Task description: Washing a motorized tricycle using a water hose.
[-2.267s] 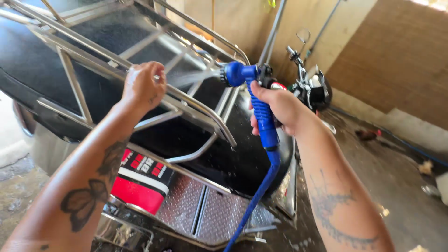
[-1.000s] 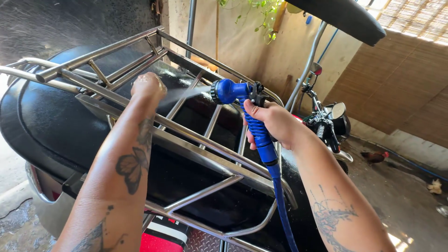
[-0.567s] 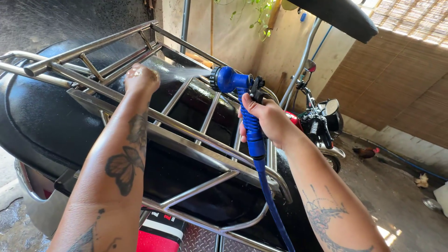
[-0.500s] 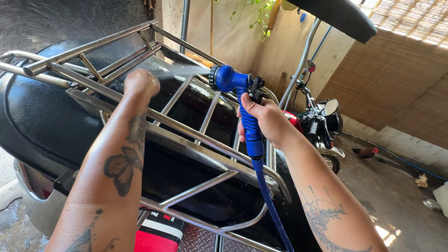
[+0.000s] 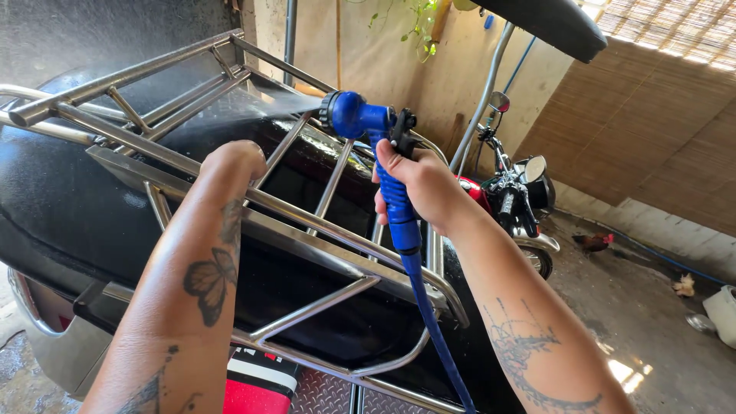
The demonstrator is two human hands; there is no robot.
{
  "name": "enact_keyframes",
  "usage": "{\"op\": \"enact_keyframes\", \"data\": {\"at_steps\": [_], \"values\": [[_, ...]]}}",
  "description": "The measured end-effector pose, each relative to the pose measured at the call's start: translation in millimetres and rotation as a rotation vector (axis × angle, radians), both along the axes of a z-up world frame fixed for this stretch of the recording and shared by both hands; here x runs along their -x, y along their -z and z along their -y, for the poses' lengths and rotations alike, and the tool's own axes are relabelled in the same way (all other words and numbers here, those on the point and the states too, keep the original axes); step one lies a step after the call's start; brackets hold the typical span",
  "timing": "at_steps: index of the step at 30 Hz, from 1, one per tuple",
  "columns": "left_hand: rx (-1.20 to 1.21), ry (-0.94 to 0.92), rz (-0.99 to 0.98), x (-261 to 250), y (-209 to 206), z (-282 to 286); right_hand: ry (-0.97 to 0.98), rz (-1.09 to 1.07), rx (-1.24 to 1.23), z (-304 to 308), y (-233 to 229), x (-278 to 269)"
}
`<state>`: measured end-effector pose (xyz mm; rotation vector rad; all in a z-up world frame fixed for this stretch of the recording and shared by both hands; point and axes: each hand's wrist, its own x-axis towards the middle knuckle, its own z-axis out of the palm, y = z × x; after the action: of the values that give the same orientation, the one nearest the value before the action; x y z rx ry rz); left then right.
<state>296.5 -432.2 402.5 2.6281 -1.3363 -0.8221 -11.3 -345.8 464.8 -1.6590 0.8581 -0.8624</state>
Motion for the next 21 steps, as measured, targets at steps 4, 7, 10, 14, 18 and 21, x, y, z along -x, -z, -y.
{"op": "enact_keyframes", "data": {"at_steps": [4, 7, 10, 14, 18, 21], "values": [[-0.010, -0.115, -0.113, 1.1, -9.2, -5.4, 0.040, 0.049, 0.013, 2.1, 3.8, -2.2], [-0.015, -0.109, -0.107, 3.4, -12.9, -13.5, -0.008, -0.006, -0.042, -3.6, -1.1, -0.3], [-0.021, -0.099, -0.096, 4.7, -14.2, -16.7, 0.051, -0.004, 0.005, 6.1, -1.0, 4.5], [-0.025, -0.081, -0.082, 4.7, -14.3, -14.8, 0.198, -0.111, 0.006, 1.9, -10.7, 15.9], [-0.050, -0.043, -0.063, -2.5, -4.5, 2.3, 0.079, -0.112, 0.009, -8.9, -21.2, 23.0], [-0.052, 0.010, -0.033, -0.8, -5.8, -3.9, 0.192, -0.164, 0.020, -6.1, -21.2, 26.7]]}}
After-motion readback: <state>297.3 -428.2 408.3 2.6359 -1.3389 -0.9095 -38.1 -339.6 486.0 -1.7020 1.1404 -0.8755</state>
